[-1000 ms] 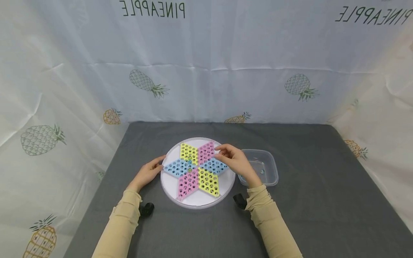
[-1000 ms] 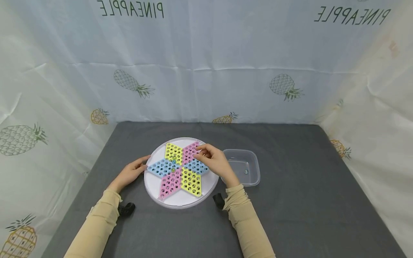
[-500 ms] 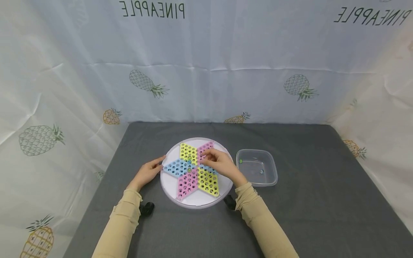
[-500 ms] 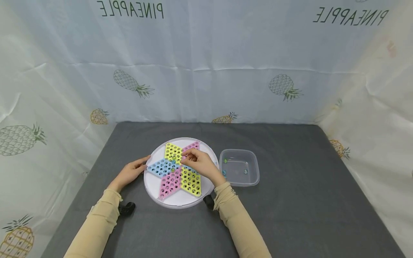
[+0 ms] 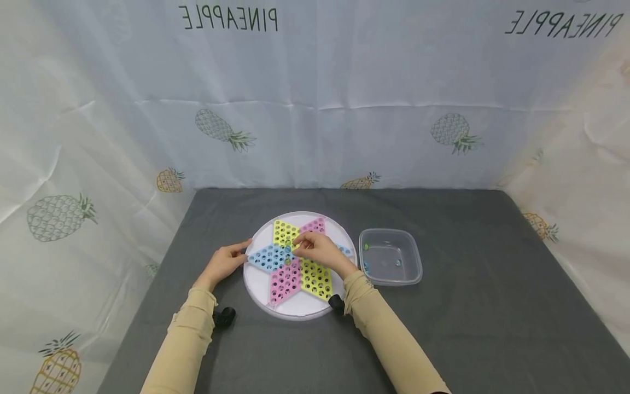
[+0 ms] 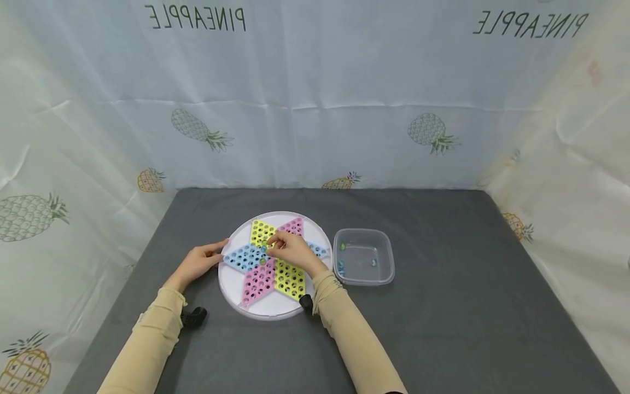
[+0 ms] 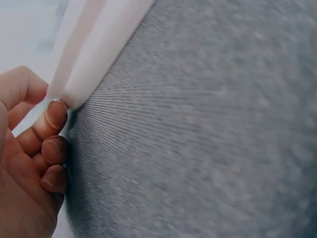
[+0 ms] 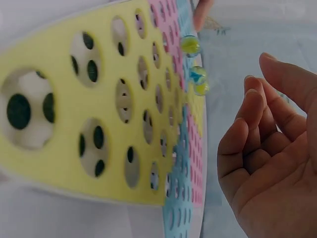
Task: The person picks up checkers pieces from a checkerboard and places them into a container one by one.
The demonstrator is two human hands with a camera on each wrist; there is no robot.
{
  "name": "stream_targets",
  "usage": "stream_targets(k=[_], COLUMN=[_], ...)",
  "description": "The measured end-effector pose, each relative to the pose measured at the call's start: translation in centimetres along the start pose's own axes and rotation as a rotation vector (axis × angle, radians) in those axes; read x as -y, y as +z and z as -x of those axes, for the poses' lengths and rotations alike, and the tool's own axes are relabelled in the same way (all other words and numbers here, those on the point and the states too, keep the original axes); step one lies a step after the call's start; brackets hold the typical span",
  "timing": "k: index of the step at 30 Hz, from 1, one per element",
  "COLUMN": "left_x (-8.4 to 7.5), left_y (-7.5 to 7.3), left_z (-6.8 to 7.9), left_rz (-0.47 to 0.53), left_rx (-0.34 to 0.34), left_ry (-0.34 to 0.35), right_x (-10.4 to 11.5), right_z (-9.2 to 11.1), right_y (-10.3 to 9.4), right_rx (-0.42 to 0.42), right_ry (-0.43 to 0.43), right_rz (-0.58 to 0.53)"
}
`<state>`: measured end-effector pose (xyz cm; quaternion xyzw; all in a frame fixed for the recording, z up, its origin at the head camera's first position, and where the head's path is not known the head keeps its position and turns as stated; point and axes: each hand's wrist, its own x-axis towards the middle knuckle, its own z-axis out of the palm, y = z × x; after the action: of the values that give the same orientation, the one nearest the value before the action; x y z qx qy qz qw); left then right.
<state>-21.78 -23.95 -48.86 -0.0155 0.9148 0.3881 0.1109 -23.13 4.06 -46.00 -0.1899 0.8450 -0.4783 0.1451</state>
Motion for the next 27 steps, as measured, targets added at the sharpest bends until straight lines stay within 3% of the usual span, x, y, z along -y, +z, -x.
stream_targets(k=[12, 27], left_x=[-0.6, -0.7], left_y=[-0.4, -0.3], left_z=[-0.3, -0.4], left_rz=[0.031, 0.022], left_rx=[0.027, 0.038], left_ry=[-0.05, -0.041], right_x=[-0.4, 0.7], right_z=[-0.4, -0.4], right_y=[1.9, 2.9], right_rx=[0.132, 0.077], right_ry=[0.028, 0.045], right_rz=[0.117, 0.268])
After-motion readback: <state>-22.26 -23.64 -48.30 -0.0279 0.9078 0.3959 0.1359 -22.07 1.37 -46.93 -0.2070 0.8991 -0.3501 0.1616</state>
